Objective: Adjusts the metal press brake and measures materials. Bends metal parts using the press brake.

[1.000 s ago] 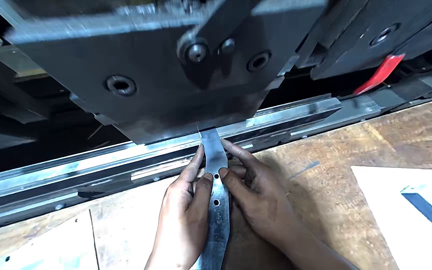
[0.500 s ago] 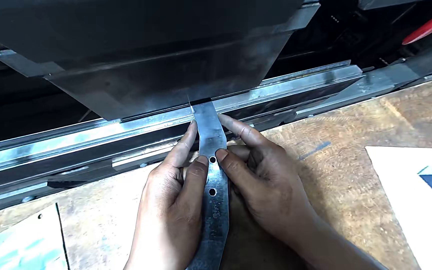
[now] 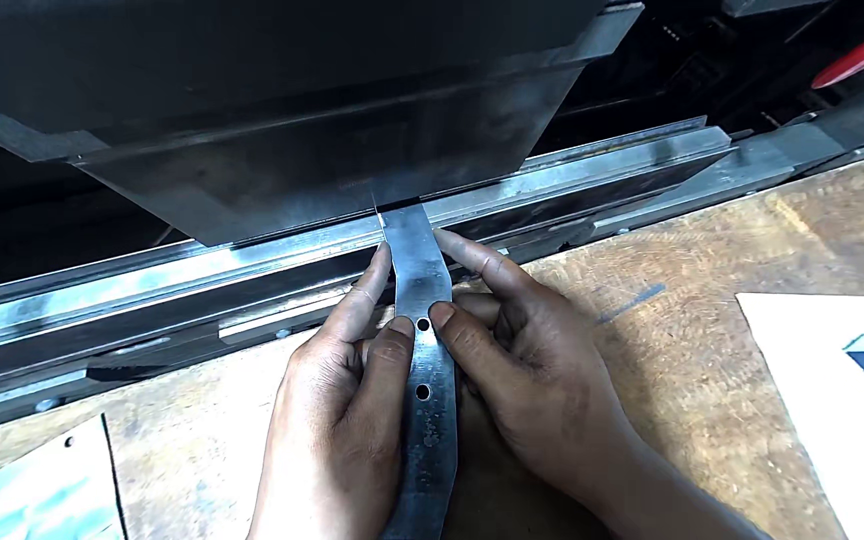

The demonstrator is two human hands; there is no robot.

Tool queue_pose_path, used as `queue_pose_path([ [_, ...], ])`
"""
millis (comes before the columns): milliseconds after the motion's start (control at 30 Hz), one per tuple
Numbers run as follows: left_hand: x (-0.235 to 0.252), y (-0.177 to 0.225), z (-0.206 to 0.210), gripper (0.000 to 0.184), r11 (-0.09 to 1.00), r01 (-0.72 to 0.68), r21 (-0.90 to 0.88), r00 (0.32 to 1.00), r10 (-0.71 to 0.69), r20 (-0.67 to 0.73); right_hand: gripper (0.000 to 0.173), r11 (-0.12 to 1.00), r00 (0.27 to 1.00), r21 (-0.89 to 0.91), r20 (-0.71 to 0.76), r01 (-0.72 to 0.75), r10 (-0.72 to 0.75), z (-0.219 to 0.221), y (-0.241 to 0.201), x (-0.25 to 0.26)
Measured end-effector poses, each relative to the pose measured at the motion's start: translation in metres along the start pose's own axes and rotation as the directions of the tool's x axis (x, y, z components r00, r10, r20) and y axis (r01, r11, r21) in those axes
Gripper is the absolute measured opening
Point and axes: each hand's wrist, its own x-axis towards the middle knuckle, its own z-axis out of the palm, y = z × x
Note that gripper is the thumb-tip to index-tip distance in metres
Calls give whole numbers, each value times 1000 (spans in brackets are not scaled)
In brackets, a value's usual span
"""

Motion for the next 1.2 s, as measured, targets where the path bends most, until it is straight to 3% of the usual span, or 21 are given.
queue_pose_path([
  [1200,-1,2,2,55,999,13,-31,1000,-13,1,50,1000,1000,14,3,-19,19,0,-2,0],
])
